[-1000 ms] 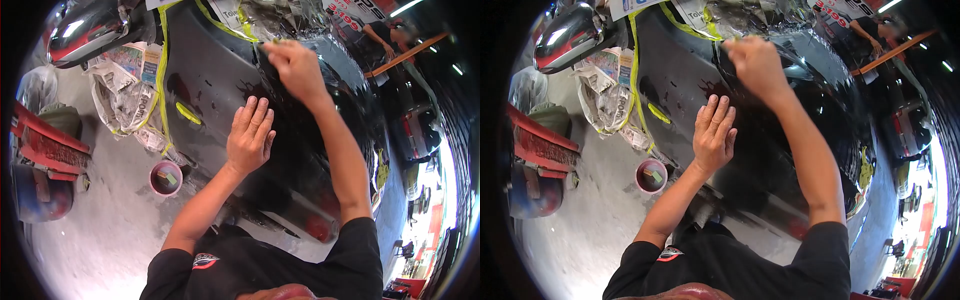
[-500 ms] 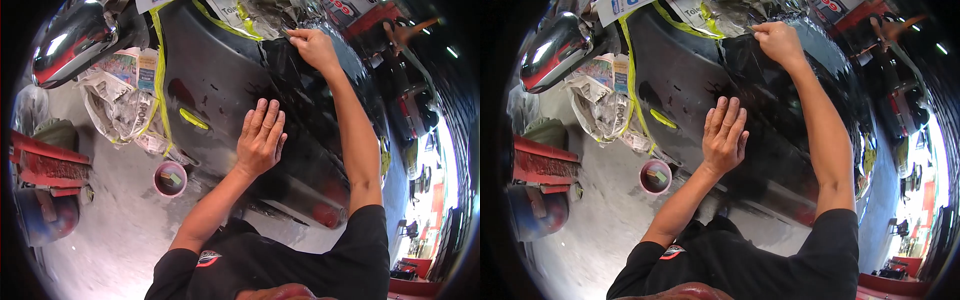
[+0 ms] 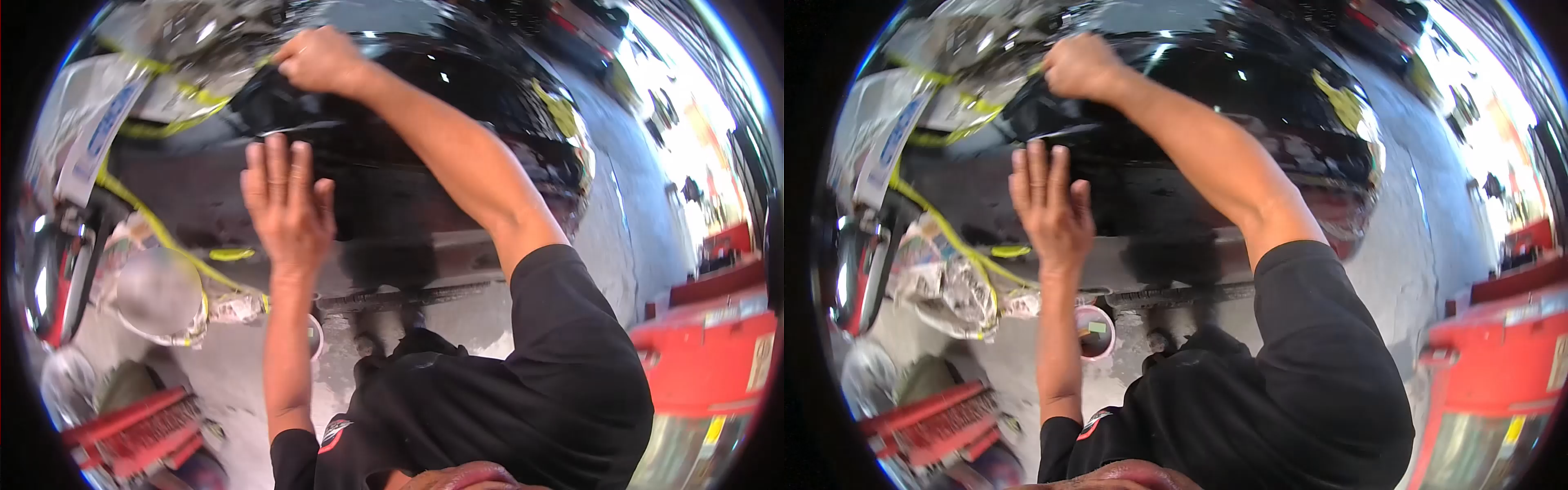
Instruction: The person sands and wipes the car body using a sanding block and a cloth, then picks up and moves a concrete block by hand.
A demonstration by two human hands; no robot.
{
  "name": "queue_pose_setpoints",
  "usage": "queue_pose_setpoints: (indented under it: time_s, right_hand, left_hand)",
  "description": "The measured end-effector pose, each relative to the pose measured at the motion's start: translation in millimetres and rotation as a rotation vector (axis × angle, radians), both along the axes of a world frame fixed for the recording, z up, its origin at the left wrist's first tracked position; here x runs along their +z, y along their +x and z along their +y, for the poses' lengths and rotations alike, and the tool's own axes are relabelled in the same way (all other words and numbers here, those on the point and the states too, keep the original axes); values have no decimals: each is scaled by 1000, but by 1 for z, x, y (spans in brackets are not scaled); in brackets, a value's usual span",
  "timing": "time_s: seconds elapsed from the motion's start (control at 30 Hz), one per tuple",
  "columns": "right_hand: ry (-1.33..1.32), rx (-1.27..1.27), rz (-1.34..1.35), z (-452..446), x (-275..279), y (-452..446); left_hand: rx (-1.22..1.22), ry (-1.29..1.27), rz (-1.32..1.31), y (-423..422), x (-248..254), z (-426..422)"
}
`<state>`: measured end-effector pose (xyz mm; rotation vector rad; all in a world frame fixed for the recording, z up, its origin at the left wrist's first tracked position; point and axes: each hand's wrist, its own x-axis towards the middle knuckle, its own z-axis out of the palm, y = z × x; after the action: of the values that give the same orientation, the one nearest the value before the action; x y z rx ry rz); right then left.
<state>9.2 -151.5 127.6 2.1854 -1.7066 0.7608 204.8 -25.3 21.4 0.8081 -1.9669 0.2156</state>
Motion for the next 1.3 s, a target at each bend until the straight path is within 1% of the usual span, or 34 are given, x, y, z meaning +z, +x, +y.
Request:
queue_pose_setpoints:
  time_s: [0.03,0.1,0.13,0.17,0.23,0.27,0.3,0.33,0.37,0.47,0.53,0.6,0.63,0.67,0.7,0.77,0.8,0.9,0.97,1.1,1.17,1.2,1.23,1.3]
  right_hand:
    - [-17,41,-41,33,0,5]
    - [-7,52,26,98,-9,-7]
    - [-11,19,-17,137,-16,-19]
    - [-22,-3,-55,175,-23,-39]
    - [-111,-65,-12,240,-46,-96]
    - [-87,-139,4,269,-53,-125]
    - [-28,-250,-59,295,-63,-151]
    - [-66,-287,-72,317,-80,-184]
    - [-113,-331,-82,325,-92,-206]
    - [-156,-208,0,309,-89,-198]
    - [-201,-29,122,274,-72,-167]
    - [-234,84,143,250,-65,-151]
    - [-207,71,201,250,-61,-149]
    - [-215,87,189,251,-63,-152]
    - [-189,100,161,258,-68,-160]
    - [-143,76,218,292,-72,-189]
    - [-127,14,195,312,-78,-211]
    - [-86,-77,138,371,-98,-294]
    - [-59,-45,73,384,-102,-316]
    - [-95,171,114,364,-97,-315]
    - [-91,255,146,357,-96,-309]
    - [-83,264,190,359,-91,-314]
    - [-44,259,183,364,-93,-324]
    - [-52,274,140,366,-95,-331]
  left_hand:
    - [9,-14,-69,2,11,-9]
    - [29,-16,-163,1,19,-28]
    - [-1,-55,-156,1,15,-34]
    - [-19,-97,-144,2,12,-40]
    - [-17,-116,-133,0,4,-43]
    - [-11,-115,-126,-2,5,-44]
    - [9,-111,-123,-2,5,-44]
    - [3,-104,-108,-1,5,-43]
    - [-1,-97,-113,-1,5,-43]
    - [9,-141,-133,1,3,-44]
    - [9,-160,-163,3,4,-43]
    - [-13,-193,-161,3,5,-40]
    - [-21,-217,-168,3,3,-40]
    - [-39,-233,-158,3,1,-43]
    - [-51,-247,-150,1,-2,-45]
    - [-64,-260,-122,-4,-1,-42]
    - [-34,-247,-150,-8,0,-35]
    - [64,-184,-51,-41,-9,-8]
    - [104,-163,-48,-65,-16,12]
    - [145,-105,10,-113,-34,42]
    - [155,-102,107,-119,-39,44]
    - [145,-126,123,-118,-41,42]
    - [131,-148,144,-119,-43,43]
    - [162,-163,151,-123,-43,44]
